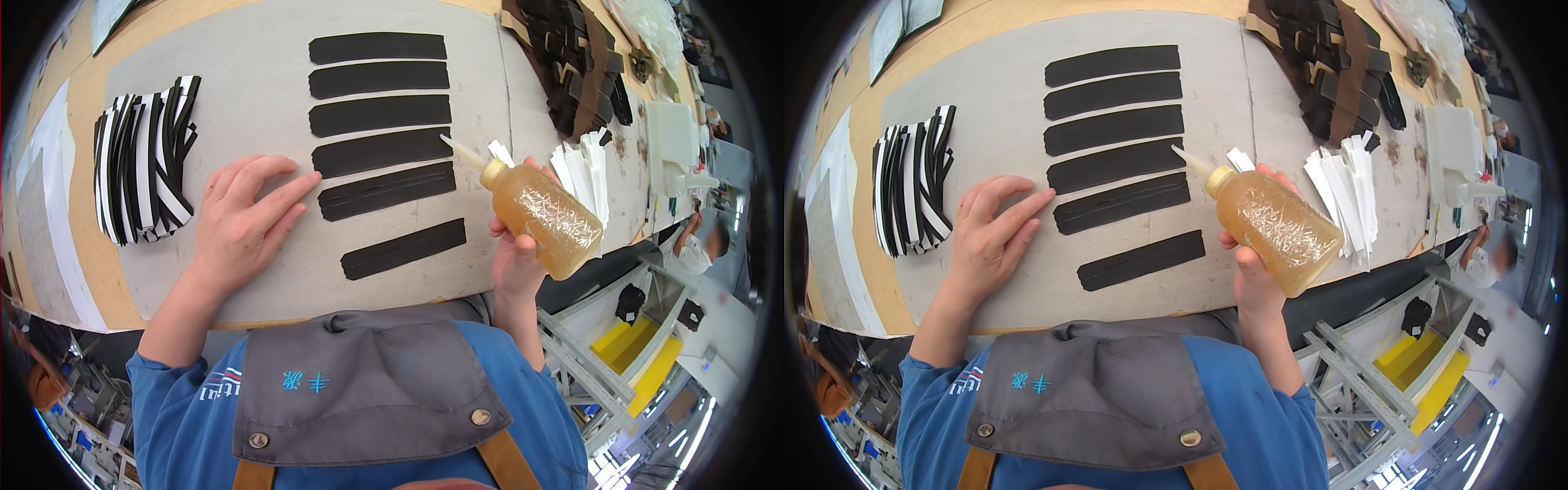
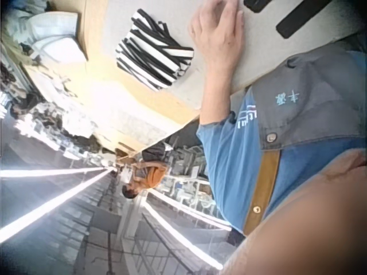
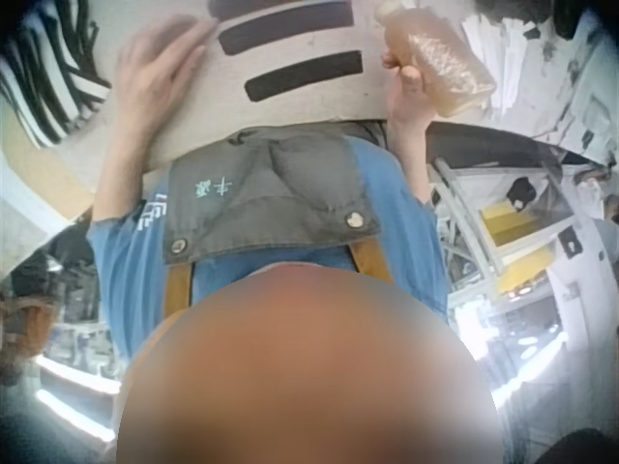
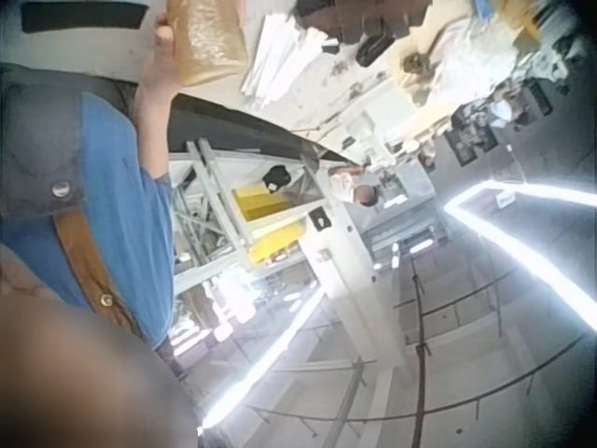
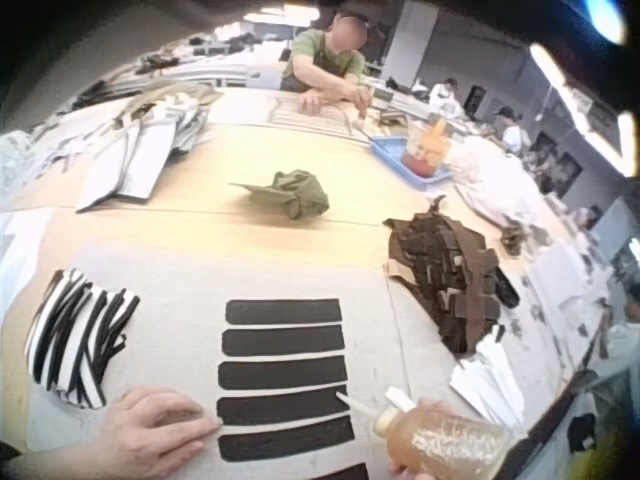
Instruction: Apply adhesive to leather strips and line them with inner reinforcing materials.
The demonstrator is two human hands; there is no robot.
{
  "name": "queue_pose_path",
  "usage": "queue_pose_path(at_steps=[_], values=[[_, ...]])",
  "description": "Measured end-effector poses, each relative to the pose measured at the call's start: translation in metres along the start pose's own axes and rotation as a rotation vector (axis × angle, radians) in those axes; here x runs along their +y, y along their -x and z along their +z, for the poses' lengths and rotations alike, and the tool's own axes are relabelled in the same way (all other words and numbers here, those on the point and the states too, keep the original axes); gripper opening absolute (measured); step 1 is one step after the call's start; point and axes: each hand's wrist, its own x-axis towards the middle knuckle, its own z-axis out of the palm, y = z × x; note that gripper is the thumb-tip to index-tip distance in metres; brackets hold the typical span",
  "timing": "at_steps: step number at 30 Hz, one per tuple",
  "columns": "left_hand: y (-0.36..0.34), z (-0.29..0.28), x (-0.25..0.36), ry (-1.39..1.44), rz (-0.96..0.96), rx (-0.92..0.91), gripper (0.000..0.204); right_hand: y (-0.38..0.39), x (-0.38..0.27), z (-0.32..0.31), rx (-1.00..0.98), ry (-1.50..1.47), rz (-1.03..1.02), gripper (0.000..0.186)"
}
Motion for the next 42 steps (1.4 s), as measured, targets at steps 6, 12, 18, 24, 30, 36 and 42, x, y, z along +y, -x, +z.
queue_pose_path(at_steps=[6, 12, 18, 24, 30, 36, 42], values=[[0.0, -0.002, -0.002, 0.02, 0.013, -0.002, 0.035, 0.004, -0.002, 0.017, -0.063, -0.04, 0.072, 0.124], [0.002, 0.0, -0.003, 0.021, 0.003, 0.035, 0.033, 0.005, -0.001, 0.037, -0.134, 0.029, 0.024, 0.122], [0.001, -0.001, -0.005, 0.045, 0.012, 0.001, 0.038, 0.007, 0.007, 0.049, -0.245, 0.122, -0.032, 0.12], [0.004, 0.001, -0.007, 0.047, 0.014, 0.005, 0.039, 0.007, 0.004, 0.069, -0.422, 0.139, -0.084, 0.113], [0.002, 0.0, -0.006, 0.044, 0.009, -0.014, 0.04, 0.0, 0.012, 0.068, -0.578, 0.176, -0.392, 0.111], [0.003, 0.002, -0.005, 0.036, 0.016, 0.02, 0.039, 0.007, -0.004, 0.043, -0.496, 0.375, -0.429, 0.109], [0.001, 0.002, -0.004, 0.038, 0.023, 0.014, 0.036, 0.011, -0.002, 0.01, -0.131, 0.299, -0.206, 0.118]])
